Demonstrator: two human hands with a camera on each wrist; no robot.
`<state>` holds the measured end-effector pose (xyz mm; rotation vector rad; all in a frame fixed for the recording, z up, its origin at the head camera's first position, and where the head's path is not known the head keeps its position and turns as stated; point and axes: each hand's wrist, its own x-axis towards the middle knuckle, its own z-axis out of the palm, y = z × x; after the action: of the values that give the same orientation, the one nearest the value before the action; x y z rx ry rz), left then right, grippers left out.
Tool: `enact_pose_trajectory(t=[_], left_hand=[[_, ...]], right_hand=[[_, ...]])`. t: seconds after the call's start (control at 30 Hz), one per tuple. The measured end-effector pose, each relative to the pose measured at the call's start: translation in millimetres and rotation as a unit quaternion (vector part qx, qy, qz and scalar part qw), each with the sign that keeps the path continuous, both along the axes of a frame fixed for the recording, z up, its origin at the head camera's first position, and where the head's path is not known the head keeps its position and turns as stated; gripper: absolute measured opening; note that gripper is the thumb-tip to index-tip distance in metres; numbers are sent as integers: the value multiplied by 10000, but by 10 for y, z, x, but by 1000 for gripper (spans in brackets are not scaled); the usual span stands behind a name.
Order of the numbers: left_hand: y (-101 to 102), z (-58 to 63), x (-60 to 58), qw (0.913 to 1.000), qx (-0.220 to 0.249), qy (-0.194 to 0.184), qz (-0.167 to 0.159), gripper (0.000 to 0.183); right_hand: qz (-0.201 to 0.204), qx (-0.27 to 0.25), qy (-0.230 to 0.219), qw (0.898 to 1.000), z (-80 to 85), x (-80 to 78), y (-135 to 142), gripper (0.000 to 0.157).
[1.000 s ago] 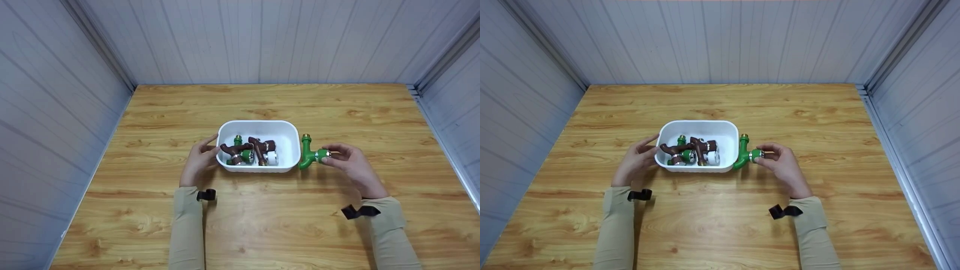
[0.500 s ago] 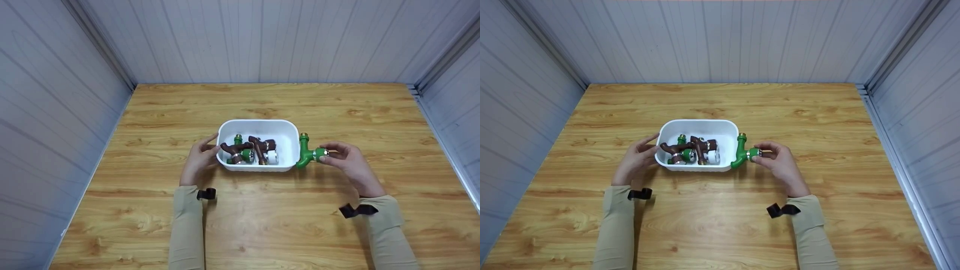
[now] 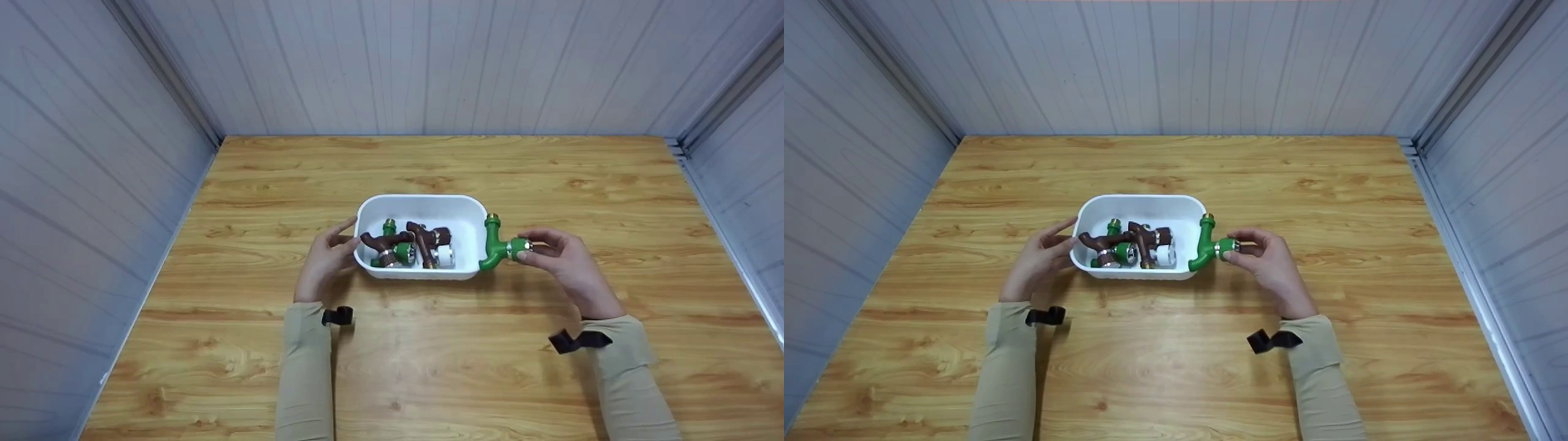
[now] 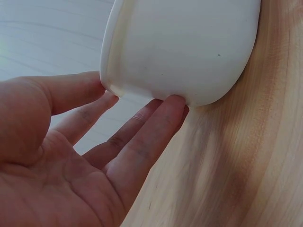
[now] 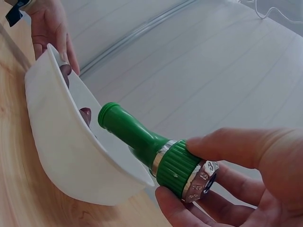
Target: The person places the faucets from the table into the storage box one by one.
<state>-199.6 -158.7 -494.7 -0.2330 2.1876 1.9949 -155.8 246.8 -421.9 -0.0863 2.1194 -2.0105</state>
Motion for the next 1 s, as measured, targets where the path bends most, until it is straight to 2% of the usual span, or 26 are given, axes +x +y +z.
enact_pose_trajectory(t=[0.03, 0.2, 0.33, 0.37, 0.6, 0.83, 1.0], left_hand=[[-3, -8, -3, 10000, -9, -22, -4, 41], [31, 178, 84, 9999, 140, -81, -43, 44], [-4, 59, 36, 9998, 177, -10, -85, 46], [-4, 61, 36, 9998, 188, -24, -80, 46], [60, 280, 119, 9997, 191, -142, -68, 44], [43, 270, 100, 9996, 149, -195, -99, 45], [61, 314, 111, 9995, 133, -277, -21, 43]], right_hand=[[0, -9, 7, 10000, -1, -4, -8, 45], [-18, -122, -25, 9999, -1, -30, -45, 45], [-45, -133, -35, 9999, 10, -51, -80, 46], [-47, -137, -44, 9999, 14, -55, -90, 46], [6, -249, -149, 9996, 15, -86, -167, 47], [79, -286, -94, 9995, 0, -124, -245, 45], [76, -324, -153, 9993, -15, -153, -297, 47]])
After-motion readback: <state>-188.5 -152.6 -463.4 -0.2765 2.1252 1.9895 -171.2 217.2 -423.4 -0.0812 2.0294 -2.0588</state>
